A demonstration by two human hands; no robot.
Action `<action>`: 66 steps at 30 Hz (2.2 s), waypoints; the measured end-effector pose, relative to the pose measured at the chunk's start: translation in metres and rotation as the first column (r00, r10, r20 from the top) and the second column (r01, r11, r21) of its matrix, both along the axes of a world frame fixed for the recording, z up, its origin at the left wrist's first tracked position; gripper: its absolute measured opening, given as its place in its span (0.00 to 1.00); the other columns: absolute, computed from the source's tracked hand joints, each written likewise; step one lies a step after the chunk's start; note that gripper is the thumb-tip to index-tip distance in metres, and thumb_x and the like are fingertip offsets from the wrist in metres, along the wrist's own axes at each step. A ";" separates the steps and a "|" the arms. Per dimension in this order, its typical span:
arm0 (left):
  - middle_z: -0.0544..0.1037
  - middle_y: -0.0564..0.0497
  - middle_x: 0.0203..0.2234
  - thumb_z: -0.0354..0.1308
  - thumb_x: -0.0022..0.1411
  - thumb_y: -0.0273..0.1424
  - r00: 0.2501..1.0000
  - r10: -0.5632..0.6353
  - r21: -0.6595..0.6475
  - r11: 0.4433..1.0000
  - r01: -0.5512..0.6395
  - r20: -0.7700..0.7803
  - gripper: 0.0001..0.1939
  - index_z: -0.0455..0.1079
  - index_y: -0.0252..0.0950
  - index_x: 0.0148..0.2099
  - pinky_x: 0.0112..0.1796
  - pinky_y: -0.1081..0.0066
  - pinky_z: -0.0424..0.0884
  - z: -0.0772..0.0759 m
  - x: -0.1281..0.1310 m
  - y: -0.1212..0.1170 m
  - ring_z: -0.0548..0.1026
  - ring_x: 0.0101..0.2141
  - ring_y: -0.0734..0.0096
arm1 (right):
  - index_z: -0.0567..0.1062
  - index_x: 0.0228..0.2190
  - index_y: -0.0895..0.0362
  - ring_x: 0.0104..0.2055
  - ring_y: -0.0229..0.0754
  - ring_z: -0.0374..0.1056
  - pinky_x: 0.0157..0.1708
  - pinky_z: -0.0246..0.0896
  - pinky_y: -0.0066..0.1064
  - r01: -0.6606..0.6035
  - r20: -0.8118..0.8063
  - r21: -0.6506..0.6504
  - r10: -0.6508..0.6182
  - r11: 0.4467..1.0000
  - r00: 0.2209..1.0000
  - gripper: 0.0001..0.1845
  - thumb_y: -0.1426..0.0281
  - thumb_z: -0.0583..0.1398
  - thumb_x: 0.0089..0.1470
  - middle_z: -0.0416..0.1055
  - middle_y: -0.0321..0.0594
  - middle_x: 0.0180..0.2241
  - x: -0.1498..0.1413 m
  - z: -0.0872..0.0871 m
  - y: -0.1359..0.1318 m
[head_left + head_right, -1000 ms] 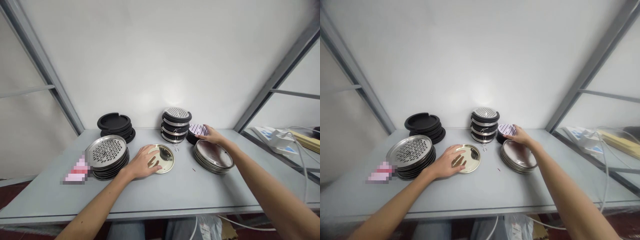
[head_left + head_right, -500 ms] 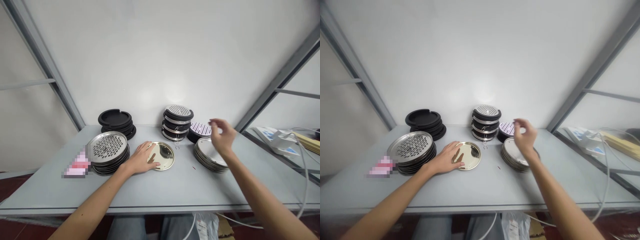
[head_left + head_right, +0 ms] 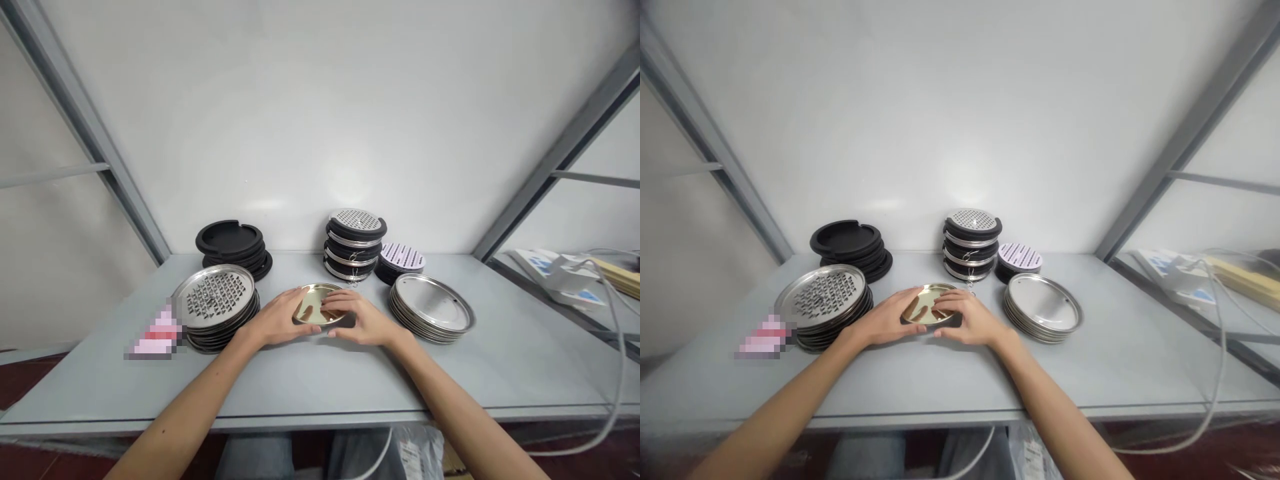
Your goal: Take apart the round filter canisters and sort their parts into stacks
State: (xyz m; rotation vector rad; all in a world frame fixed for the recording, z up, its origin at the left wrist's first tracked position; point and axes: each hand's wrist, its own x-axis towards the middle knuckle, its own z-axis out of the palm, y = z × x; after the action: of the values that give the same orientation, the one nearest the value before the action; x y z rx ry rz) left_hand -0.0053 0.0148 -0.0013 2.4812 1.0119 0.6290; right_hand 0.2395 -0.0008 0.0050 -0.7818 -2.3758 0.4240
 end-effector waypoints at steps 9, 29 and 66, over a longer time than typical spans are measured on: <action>0.58 0.37 0.62 0.41 0.64 0.56 0.952 0.028 0.090 0.994 -0.058 0.306 0.40 0.43 0.34 0.68 0.58 0.55 0.56 0.000 -0.001 0.003 0.60 0.60 0.53 | 0.73 0.50 0.48 0.53 0.48 0.68 0.52 0.65 0.47 0.076 -0.221 0.068 -0.059 0.995 0.973 0.19 0.73 0.55 0.58 0.74 0.39 0.48 0.019 0.011 -0.030; 0.68 0.43 0.55 0.42 0.70 0.41 0.994 0.020 0.063 0.998 -0.027 0.107 0.23 0.59 0.36 0.62 0.56 0.58 0.63 0.004 0.004 -0.005 0.67 0.54 0.61 | 0.76 0.47 0.49 0.52 0.57 0.69 0.46 0.68 0.54 0.696 0.133 0.310 -0.754 0.648 0.643 0.20 0.64 0.50 0.58 0.74 0.40 0.48 0.143 0.005 -0.061; 0.68 0.42 0.55 0.53 0.65 0.39 0.997 0.074 0.126 0.989 -0.072 -0.012 0.27 0.56 0.36 0.62 0.55 0.56 0.63 -0.010 0.006 -0.002 0.66 0.55 0.57 | 0.73 0.47 0.57 0.51 0.49 0.66 0.51 0.61 0.42 0.314 0.068 0.085 -0.320 0.946 0.945 0.16 0.67 0.55 0.58 0.70 0.49 0.49 -0.024 -0.027 0.011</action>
State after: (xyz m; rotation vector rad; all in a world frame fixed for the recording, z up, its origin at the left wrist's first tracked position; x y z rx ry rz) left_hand 0.0004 0.0123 -0.0110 2.5713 1.1047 0.7168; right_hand 0.2151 0.0097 -0.0221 -1.1432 -2.2671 0.1727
